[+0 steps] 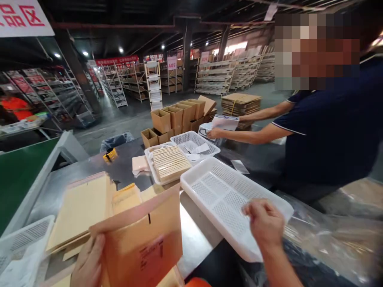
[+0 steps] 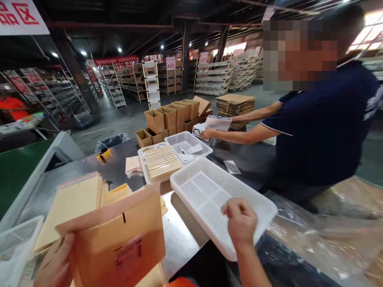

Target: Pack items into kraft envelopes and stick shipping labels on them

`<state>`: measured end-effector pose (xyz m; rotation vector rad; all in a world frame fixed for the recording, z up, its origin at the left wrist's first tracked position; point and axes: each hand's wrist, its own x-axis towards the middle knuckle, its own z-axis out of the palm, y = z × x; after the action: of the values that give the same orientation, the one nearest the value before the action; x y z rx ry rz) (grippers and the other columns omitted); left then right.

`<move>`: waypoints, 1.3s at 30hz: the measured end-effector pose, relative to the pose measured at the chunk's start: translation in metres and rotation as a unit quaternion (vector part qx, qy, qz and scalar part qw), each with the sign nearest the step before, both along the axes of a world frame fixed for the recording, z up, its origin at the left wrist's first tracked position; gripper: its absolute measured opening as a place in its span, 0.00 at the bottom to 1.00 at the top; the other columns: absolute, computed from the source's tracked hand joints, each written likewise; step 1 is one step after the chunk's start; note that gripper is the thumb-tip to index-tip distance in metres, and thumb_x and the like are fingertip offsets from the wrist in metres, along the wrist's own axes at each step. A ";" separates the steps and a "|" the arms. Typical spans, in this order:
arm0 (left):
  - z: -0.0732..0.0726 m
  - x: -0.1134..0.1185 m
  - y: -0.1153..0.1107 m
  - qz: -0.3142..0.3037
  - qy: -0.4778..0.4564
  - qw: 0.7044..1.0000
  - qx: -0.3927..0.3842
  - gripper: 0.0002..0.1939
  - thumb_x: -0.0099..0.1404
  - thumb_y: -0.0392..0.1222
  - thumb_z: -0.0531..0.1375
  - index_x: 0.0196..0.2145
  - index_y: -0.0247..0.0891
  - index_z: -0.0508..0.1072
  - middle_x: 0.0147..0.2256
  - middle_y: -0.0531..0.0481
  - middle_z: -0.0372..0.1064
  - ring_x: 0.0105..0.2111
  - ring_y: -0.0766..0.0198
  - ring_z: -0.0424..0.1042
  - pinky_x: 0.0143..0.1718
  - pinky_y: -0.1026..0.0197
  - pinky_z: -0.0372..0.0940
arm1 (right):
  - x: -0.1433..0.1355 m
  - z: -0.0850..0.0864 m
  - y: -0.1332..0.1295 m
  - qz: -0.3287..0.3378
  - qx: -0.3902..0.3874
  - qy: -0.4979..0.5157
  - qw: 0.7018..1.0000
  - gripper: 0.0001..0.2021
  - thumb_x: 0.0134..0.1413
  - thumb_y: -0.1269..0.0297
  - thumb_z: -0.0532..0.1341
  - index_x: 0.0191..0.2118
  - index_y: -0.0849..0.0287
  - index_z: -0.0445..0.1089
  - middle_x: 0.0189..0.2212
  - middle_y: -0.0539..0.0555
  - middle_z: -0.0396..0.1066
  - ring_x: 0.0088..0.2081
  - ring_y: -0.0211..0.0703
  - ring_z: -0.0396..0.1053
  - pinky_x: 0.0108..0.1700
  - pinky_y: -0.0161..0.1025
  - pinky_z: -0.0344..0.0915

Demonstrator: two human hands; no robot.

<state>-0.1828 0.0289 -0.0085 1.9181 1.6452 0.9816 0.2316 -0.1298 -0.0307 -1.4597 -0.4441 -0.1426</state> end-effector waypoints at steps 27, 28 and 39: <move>0.083 -0.007 0.016 -0.275 -0.174 0.945 0.034 0.19 0.58 0.57 0.57 0.27 0.43 0.82 0.24 0.43 0.77 0.27 0.54 0.75 0.28 0.56 0.70 | -0.050 0.098 0.095 0.668 -0.095 -0.212 0.707 0.21 0.58 0.48 0.53 0.35 0.53 0.80 0.29 0.56 0.75 0.30 0.47 0.71 0.32 0.43 0.67; 0.084 -0.003 0.016 -0.273 -0.203 0.940 0.026 0.20 0.57 0.59 0.58 0.25 0.41 0.81 0.23 0.44 0.74 0.25 0.57 0.73 0.25 0.58 0.68 | -0.053 0.097 0.094 0.669 -0.098 -0.207 0.707 0.23 0.57 0.45 0.52 0.35 0.53 0.80 0.30 0.57 0.75 0.30 0.47 0.71 0.32 0.43 0.67; 0.047 0.026 0.009 -0.134 -0.061 0.976 0.163 0.07 0.60 0.43 0.60 0.29 0.40 0.65 0.21 0.58 0.63 0.20 0.69 0.67 0.20 0.69 0.62 | -0.067 0.055 0.113 0.383 -0.144 -0.281 0.868 0.12 0.55 0.56 0.60 0.43 0.55 0.69 0.31 0.53 0.76 0.28 0.42 0.72 0.26 0.36 0.66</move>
<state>-0.1565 0.0378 0.0385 2.1684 1.1750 1.2865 0.1642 -0.0164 0.0239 -1.4090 -1.5473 0.1538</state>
